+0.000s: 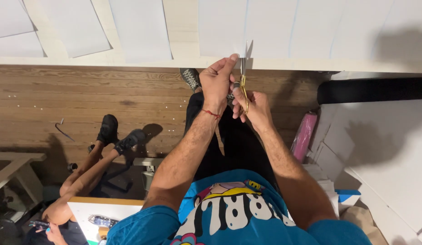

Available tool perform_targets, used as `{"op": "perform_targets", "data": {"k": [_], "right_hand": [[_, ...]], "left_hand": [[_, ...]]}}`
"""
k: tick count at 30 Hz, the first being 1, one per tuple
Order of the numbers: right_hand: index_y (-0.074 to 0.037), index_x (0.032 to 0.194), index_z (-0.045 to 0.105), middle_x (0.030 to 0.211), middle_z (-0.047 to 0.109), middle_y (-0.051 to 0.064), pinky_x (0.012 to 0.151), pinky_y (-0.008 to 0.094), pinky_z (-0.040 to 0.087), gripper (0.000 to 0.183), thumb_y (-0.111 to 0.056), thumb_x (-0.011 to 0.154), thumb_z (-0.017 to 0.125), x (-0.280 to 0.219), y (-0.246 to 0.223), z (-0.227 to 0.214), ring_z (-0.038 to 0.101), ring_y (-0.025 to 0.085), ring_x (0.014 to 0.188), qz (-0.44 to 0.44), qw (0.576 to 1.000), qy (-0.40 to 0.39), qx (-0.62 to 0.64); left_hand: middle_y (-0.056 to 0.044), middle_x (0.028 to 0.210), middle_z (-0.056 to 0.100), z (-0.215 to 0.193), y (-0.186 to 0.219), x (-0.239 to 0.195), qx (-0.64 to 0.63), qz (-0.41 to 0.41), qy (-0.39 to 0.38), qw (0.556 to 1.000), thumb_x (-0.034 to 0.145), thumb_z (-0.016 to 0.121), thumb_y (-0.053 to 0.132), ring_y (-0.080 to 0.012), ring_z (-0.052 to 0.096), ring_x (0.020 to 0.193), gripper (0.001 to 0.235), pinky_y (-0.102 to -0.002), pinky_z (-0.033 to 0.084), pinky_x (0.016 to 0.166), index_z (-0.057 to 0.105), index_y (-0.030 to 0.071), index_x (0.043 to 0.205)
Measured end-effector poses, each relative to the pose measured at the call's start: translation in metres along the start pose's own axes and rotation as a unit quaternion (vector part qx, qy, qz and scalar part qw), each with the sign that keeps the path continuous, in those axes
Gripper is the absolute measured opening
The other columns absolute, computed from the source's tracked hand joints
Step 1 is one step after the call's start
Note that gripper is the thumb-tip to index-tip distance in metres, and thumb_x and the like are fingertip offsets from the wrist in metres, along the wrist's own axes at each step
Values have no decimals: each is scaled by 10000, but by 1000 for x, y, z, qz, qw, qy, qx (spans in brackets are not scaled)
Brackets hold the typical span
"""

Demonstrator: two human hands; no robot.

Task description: Cutting a large sheet of paper into vertical strips using scissors on a cutting table

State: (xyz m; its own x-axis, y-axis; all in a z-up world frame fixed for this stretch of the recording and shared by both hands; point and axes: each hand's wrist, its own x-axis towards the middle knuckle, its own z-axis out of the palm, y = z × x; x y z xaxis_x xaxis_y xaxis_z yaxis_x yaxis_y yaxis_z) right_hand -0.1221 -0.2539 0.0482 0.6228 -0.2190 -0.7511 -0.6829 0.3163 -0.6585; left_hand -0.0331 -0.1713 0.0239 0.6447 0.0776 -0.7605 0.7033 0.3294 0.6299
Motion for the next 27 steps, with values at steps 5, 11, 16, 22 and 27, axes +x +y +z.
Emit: {"op": "perform_targets", "data": {"k": [5,11,16,22,27], "right_hand": [[56,757,670,551,635,196,270,208,470,501,-387,959,790,-1,0,2,677,242,424,0,1000,8,-3],[54,745,669,519,614,173,262,198,445,474,-351,941,821,1,3,4,652,218,394,-2,1000,26,-4],[57,736,676,481,587,149,248,183,414,469,-336,914,857,-5,-6,9,619,192,354,-2,999,53,-11],[32,740,676,470,580,112,257,163,405,458,-354,909,856,-10,-5,15,608,160,351,10,998,65,-11],[35,729,666,467,571,109,254,173,394,467,-354,905,856,-8,0,19,596,159,344,9,998,66,5]], "left_hand": [[-118,457,592,-2,2,-1,-4,2,-5,1000,853,855,189,-155,535,295,219,-228,402,298,778,7,949],[-107,447,581,-3,-2,4,-2,6,-13,1000,857,856,197,-147,524,294,233,-228,402,305,778,-2,951],[-110,443,579,-3,3,1,-2,7,-17,1000,864,853,190,-142,520,292,230,-224,403,315,774,-8,953],[-93,457,599,-9,16,-8,64,37,-12,997,863,852,217,-100,536,340,280,-208,409,345,782,-19,997],[50,1503,602,-45,11,9,504,581,-50,637,1071,628,150,-197,534,1424,451,-338,392,1128,597,348,1475]]}}
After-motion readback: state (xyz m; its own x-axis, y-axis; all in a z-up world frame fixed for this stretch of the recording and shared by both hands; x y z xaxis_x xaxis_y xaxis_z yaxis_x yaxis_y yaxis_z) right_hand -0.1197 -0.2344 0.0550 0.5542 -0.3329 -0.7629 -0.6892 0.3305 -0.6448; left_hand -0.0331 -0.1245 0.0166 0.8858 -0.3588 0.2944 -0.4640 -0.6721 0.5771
